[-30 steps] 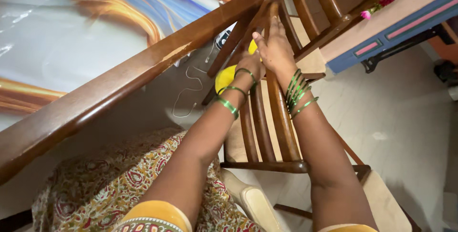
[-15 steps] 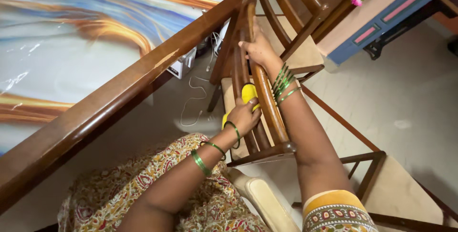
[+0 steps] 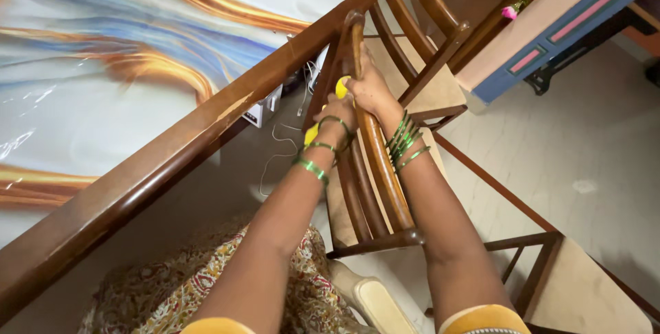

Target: The person wipes the wooden frame and legs of a chair using a yellow cloth. The person then moves to a second chair and wipes its backrest and legs. The task involves cleaning furniture in a dining area.

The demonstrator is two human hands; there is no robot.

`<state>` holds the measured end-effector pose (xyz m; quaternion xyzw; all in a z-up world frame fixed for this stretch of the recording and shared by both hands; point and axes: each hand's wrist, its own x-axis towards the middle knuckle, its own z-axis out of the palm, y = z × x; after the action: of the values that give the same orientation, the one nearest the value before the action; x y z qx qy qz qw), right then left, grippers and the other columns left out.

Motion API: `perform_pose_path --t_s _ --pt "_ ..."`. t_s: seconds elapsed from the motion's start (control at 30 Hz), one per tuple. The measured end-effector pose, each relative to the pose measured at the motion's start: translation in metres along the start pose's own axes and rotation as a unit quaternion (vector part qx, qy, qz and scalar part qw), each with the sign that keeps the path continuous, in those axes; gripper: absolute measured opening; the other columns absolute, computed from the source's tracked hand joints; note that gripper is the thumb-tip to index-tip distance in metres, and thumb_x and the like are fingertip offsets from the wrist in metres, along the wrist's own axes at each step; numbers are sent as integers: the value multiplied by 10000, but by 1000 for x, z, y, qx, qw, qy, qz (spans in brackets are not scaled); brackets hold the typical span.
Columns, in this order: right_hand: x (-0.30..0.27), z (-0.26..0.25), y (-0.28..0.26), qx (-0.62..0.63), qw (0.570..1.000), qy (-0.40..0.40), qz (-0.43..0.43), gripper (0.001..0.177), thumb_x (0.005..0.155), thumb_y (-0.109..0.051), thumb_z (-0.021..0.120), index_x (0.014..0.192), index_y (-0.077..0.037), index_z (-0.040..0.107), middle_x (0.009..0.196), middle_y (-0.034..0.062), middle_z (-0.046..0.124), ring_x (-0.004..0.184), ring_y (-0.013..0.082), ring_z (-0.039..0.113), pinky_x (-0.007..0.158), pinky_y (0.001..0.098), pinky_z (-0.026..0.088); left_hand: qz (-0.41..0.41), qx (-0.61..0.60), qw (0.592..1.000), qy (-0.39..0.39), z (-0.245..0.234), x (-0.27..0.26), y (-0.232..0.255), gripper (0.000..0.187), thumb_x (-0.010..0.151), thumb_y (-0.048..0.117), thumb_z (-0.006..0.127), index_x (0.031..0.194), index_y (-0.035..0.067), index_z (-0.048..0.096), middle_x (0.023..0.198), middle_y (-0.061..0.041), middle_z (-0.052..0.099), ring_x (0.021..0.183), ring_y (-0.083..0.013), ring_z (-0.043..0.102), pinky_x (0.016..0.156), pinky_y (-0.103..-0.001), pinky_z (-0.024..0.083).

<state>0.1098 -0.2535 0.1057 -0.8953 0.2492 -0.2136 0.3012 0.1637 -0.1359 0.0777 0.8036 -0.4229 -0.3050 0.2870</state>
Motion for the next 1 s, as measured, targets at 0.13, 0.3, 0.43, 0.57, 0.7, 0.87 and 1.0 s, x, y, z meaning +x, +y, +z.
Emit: perform_pose_path --t_s 0.13,0.3,0.43,0.57,0.7,0.87,1.0 --pt "1 -2 -8 -39 999 -1 -2 990 827 -74 731 1596 66 123 1673 284 187 1578 372 158 1271 348 153 -2 48 999 -9 4 34 -3 810 762 226 781 1492 135 442 1475 -164 451 1303 -369 543 1059 -639 390" --pt "-2 -5 -22 -6 999 5 35 986 823 -46 721 1605 32 124 1659 275 234 1543 353 240 1233 334 240 57 -53 995 57 31 18 -20 479 1015 363 451 1457 188 514 1347 -261 571 1173 -422 630 957 -517 524" --pt "-5 -6 -21 58 998 -8 21 998 803 -8 721 1611 39 137 1634 257 338 1510 330 364 1215 318 308 140 3 981 132 57 -43 -32 512 967 431 482 1421 205 552 1128 -200 728 1028 -388 709 908 -549 519" --pt "-3 -11 -19 76 997 -23 16 967 828 -4 705 1618 55 151 1627 237 387 1504 301 405 1226 305 323 160 -118 975 96 86 -111 -35 482 962 405 502 1399 207 553 1074 -282 670 894 -466 682 783 -542 553" --pt "-5 -16 -21 31 999 -16 -11 958 833 2 728 1607 70 167 1651 254 330 1537 316 330 1240 324 273 239 -182 951 70 109 -189 -41 476 974 392 545 1413 206 523 1125 -314 622 937 -480 669 811 -529 563" --pt "-12 -21 -37 52 998 -24 4 933 846 -40 690 1607 62 160 1670 246 313 1548 311 342 1239 313 294 226 -195 954 -16 93 -224 -33 489 968 455 550 1410 249 526 1233 -363 534 987 -503 657 873 -535 553" --pt "-12 -24 -35 -1 1000 -22 -1 939 854 -62 700 1613 62 161 1670 261 303 1564 331 305 1259 324 260 162 -116 978 -63 78 -199 -22 503 984 519 490 1419 267 501 1324 -351 478 990 -509 653 872 -552 550"
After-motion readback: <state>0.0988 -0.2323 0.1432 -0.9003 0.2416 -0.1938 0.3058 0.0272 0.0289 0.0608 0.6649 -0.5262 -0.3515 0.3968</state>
